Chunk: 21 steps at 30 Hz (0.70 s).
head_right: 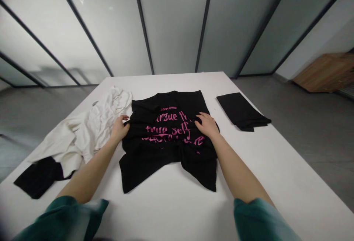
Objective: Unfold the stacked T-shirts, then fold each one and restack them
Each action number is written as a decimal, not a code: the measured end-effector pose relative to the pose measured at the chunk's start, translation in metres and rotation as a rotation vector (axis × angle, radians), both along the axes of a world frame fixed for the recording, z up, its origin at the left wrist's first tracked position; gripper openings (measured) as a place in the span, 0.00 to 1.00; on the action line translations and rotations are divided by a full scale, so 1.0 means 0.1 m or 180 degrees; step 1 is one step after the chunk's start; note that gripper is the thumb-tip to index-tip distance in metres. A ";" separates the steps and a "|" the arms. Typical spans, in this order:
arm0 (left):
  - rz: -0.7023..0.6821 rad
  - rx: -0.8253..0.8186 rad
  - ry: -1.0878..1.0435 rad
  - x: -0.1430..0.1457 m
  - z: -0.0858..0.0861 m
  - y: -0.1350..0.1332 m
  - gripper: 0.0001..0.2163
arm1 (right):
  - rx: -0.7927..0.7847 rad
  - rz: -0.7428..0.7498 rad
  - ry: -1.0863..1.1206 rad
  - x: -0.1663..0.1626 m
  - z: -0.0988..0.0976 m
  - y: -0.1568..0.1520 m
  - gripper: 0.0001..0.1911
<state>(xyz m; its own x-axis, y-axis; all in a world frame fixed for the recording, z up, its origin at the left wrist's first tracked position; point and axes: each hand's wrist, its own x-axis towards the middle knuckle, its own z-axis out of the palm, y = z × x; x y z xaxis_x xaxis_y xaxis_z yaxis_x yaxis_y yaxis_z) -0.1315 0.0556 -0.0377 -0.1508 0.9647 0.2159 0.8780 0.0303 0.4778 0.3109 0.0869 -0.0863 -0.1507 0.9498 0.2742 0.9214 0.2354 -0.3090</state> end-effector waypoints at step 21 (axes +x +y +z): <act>-0.0817 -0.0449 0.0632 -0.19 0.41 0.87 0.26 | -0.0028 -0.0020 -0.0008 -0.02 0.04 -0.02 0.20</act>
